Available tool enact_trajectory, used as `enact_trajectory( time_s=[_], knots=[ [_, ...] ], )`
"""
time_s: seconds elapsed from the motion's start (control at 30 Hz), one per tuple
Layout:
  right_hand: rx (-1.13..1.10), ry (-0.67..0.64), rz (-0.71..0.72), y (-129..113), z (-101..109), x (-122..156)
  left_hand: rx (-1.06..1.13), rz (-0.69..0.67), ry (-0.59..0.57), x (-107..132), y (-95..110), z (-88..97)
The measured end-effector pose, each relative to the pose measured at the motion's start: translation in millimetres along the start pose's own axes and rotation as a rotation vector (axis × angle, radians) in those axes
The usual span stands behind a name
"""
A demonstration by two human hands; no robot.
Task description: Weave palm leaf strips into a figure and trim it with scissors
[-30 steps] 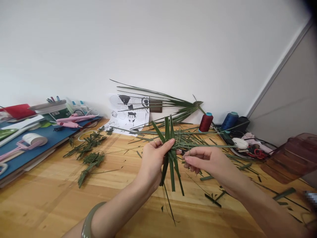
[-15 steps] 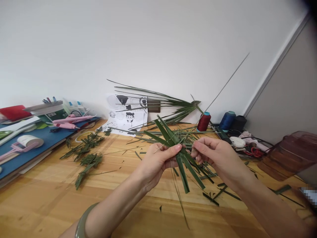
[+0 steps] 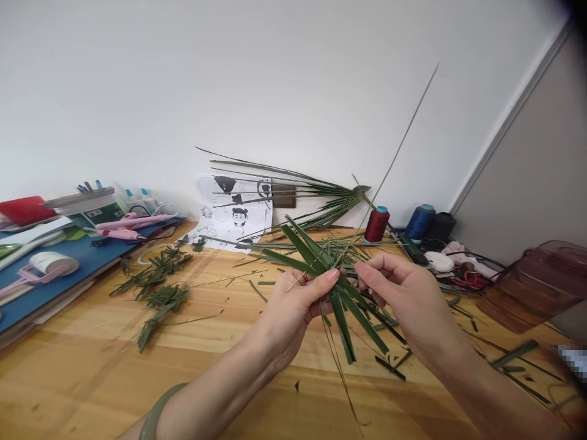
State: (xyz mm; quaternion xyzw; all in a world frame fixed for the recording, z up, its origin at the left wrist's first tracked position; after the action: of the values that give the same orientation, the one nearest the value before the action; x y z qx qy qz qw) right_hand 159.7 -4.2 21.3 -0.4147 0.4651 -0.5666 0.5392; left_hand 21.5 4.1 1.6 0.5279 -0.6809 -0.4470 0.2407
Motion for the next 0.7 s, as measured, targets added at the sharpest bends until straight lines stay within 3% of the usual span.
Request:
enact_trajectory(
  time_s=[0.23, 0.53, 0.7],
  knots=[
    [0.126, 0.018, -0.008, -6, 0, 5, -0.031, 0.010, 0.091, 1, -3, 1.0],
    [0.001, -0.075, -0.011, -5, 10, -6, -0.038, 0.042, 0.086, 1, 0, -5.7],
    [0.102, -0.041, 0.123, -3, 2, 2, 0.021, 0.030, 0.083, 5, -2, -7.1]
  ],
)
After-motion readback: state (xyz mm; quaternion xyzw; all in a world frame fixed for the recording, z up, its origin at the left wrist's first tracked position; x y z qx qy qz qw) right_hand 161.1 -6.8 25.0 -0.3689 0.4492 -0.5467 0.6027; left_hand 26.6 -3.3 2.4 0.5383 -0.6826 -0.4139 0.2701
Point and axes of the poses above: each hand's wrist, its own x-axis away from the middle knuckle, its own z-axis out of the back of the hand, y = z × x, the point moved 1 cm from there along -x, towards the middle knuckle, and after that the axes turned 8 degrees about -z, right-handed, at the moved point
